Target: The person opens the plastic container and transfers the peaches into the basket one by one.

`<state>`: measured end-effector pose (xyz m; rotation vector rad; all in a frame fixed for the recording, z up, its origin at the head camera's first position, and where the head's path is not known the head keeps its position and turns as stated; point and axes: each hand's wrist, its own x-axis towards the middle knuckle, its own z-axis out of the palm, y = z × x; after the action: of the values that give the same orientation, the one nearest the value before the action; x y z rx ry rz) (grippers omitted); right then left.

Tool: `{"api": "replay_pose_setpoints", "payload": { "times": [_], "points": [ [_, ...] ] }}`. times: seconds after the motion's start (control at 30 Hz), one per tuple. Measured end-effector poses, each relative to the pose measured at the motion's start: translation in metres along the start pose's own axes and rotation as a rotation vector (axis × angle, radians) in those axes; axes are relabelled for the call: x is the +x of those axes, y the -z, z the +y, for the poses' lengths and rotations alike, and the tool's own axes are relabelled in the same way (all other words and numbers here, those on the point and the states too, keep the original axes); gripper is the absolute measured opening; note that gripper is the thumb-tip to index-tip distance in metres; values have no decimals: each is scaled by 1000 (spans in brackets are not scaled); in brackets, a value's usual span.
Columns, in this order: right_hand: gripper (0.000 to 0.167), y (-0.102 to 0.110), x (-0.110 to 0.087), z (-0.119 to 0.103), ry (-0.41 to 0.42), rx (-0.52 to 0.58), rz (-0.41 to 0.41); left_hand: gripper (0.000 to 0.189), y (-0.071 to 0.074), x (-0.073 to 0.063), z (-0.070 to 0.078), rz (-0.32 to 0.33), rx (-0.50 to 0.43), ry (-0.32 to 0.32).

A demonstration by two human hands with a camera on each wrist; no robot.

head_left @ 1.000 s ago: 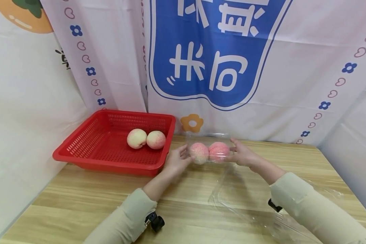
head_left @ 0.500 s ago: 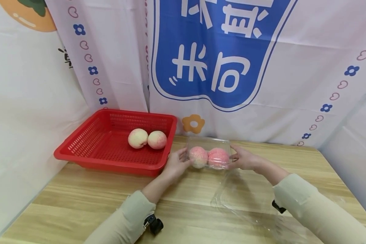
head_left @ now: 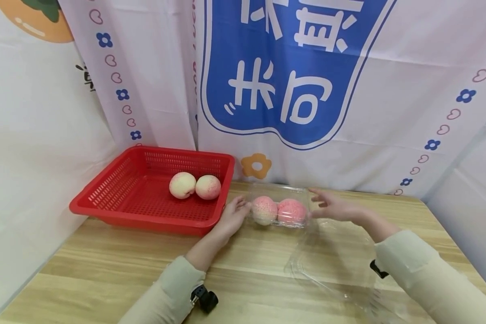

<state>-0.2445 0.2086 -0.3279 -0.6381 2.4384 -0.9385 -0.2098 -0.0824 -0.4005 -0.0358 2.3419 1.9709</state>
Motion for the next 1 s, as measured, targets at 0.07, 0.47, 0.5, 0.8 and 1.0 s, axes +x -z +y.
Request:
{"api": "replay_pose_setpoints", "payload": {
  "times": [0.07,0.47,0.5,0.8,1.0],
  "points": [
    [78,4,1,-7,63,-48,70,49,-1,2,0,19,-30,15],
    [61,-17,34,-50,302,-384,244,41,-3,11,-7,56,-77,11],
    [60,-22,38,-52,321,-407,236,42,-4,11,-8,54,-80,10],
    [74,-55,60,-57,283,-616,150,46,-2,9,-13,27,-44,8],
    [69,-64,67,-54,308,-779,188,46,0,9,-12,8,-32,-21]
  ]
}}
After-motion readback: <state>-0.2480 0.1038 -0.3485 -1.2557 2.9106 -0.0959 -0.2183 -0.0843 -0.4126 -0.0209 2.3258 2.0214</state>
